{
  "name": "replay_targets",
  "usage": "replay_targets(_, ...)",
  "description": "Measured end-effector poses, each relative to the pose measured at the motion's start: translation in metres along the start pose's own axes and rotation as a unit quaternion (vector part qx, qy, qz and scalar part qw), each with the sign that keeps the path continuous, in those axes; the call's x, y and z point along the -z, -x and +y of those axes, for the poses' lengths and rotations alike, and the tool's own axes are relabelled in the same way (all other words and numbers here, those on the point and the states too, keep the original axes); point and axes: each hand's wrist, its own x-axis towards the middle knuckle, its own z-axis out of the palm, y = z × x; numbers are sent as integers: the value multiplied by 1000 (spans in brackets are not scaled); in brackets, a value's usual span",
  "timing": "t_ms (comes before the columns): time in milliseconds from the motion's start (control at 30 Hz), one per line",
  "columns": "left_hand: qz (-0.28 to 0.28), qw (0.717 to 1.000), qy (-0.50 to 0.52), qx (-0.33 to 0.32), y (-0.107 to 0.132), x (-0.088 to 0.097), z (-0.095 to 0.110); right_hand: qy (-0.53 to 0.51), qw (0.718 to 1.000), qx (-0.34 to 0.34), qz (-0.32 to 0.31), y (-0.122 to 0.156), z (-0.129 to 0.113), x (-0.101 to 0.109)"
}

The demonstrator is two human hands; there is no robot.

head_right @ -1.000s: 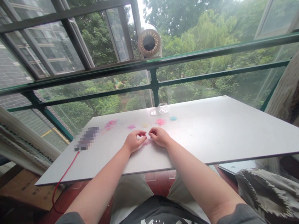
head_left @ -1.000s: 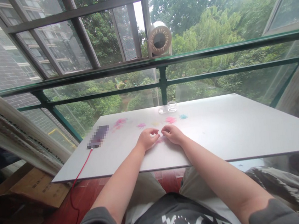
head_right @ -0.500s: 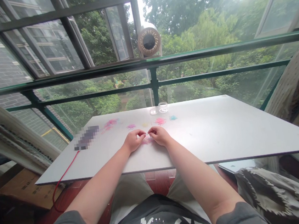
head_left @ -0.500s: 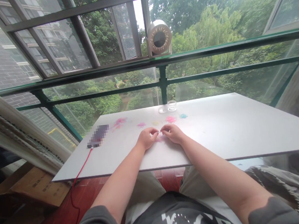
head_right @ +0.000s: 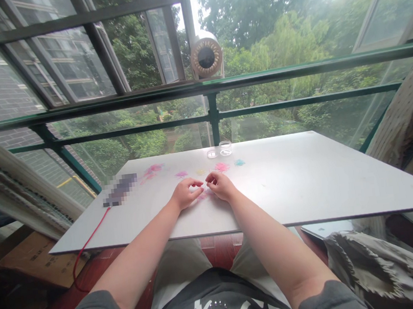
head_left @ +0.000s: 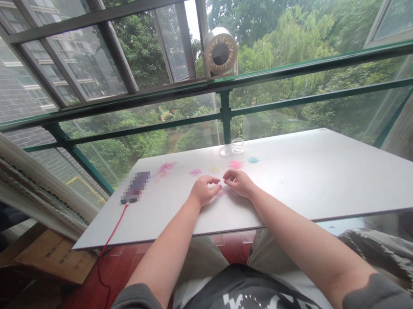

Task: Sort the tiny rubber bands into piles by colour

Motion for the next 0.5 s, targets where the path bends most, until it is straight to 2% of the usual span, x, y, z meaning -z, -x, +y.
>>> replay_targets(267,15,1000,-3,-21,0,1,3,-26,999,21,-6,1,-5,-2)
replay_targets(500,-1,999,14,-29,0,1,7,-27,999,31,2,1,-5,-5)
